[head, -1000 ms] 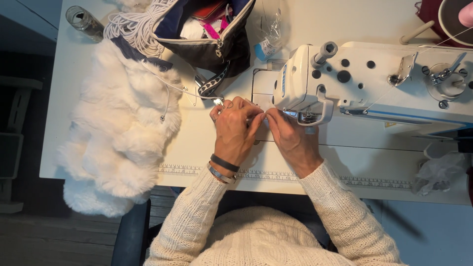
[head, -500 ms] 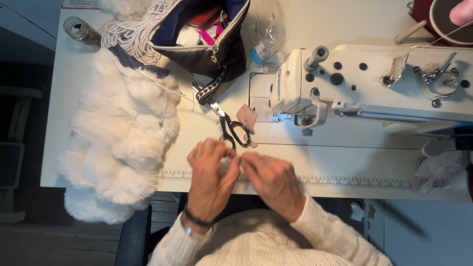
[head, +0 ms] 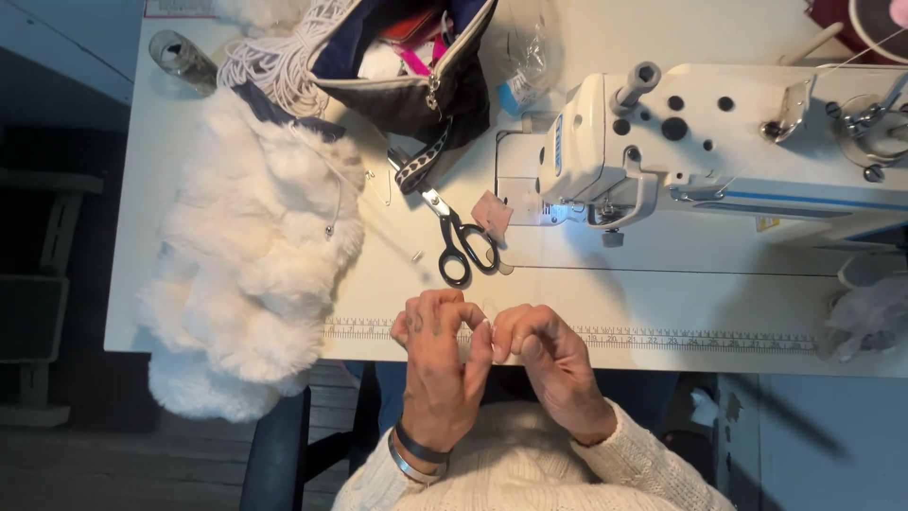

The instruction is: The recorder is sewing together pieces of white fur-like material and threading a cord through it.

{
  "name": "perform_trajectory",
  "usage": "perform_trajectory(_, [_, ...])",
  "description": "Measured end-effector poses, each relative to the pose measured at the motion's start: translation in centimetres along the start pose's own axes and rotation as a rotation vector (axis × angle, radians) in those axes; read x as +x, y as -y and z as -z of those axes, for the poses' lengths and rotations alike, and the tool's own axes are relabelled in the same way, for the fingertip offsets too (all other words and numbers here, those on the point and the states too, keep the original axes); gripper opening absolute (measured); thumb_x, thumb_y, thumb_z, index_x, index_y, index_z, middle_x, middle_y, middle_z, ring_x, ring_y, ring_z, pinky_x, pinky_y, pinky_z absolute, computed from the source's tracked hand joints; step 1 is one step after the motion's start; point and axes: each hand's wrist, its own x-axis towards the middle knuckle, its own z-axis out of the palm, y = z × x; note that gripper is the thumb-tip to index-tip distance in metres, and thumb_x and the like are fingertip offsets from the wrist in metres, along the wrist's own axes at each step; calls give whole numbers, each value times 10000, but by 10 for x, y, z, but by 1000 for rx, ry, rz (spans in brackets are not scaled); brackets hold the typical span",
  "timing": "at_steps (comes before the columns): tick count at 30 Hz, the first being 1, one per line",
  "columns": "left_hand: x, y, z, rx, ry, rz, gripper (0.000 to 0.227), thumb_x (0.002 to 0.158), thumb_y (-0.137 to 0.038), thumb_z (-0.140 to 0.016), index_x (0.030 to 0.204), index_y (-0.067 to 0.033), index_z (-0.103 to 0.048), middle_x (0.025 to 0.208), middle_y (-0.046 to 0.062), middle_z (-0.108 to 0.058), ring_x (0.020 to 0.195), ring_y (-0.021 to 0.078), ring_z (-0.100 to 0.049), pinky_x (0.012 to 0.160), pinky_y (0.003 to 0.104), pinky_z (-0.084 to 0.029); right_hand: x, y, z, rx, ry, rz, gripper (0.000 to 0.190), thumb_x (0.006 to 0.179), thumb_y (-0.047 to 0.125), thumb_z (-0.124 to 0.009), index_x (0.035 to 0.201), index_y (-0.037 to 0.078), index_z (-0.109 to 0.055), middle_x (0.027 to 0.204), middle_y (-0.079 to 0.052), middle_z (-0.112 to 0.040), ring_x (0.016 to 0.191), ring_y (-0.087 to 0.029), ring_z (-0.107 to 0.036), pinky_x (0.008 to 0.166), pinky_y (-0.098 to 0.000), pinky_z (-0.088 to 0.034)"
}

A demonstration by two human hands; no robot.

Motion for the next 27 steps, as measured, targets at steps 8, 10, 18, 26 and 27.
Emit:
perform_trajectory(8, [-17, 18, -13, 151, -8, -90, 244, 850, -117, -688, 1068, -43, -609, 1178, 169, -552, 1040, 310, -515, 1015, 485, -320, 6, -1, -14, -349, -127, -155, 215, 1034, 234, -631, 980, 27, -656, 768, -30, -652, 686, -103, -572, 655, -227, -487])
perform_trajectory(10, [-18, 19, -12, 166, -51, -107, 299, 808, -67, -696, 1088, -10, -608, 1171, 198, -533, 1041, 333, -508, 1001, 503, -355, 8, 1, -21, -456, -171, -155, 187, 1017, 214, -641, 989, 33, -680, 753, -23, -668, 660, -101, -560, 617, -222, -471])
perform_trajectory(18, [-20, 51, -21, 314, -66, -43, 243, 817, -51, -647, 1044, -33, -563, 1148, 193, -540, 1029, 353, -510, 994, 491, -384, -23, 11, -30, -532, -266, -233, 115, 977, 102, -654, 955, -2, -697, 721, -23, -646, 615, -96, -507, 565, -228, -430])
perform_trajectory(26, [-9, 40, 9, 341, -179, 36, 228, 874, -79, -703, 1083, -91, -614, 1217, 122, -542, 1106, 305, -505, 992, 446, -326, -28, 43, -5, -1033, 230, 118, 335, 683, 33, -858, 995, 109, -758, 1277, -64, -726, 1008, -223, -670, 853, -331, -584])
perform_trajectory(27, [-7, 43, 20, 337, -283, 62, 195, 900, -70, -648, 1086, -71, -590, 1203, 130, -530, 1137, 315, -512, 1012, 451, -351, -28, 44, -3, -1247, 257, 297, 293, 759, 85, -856, 1040, 120, -781, 1312, -27, -714, 1116, -242, -672, 918, -355, -605])
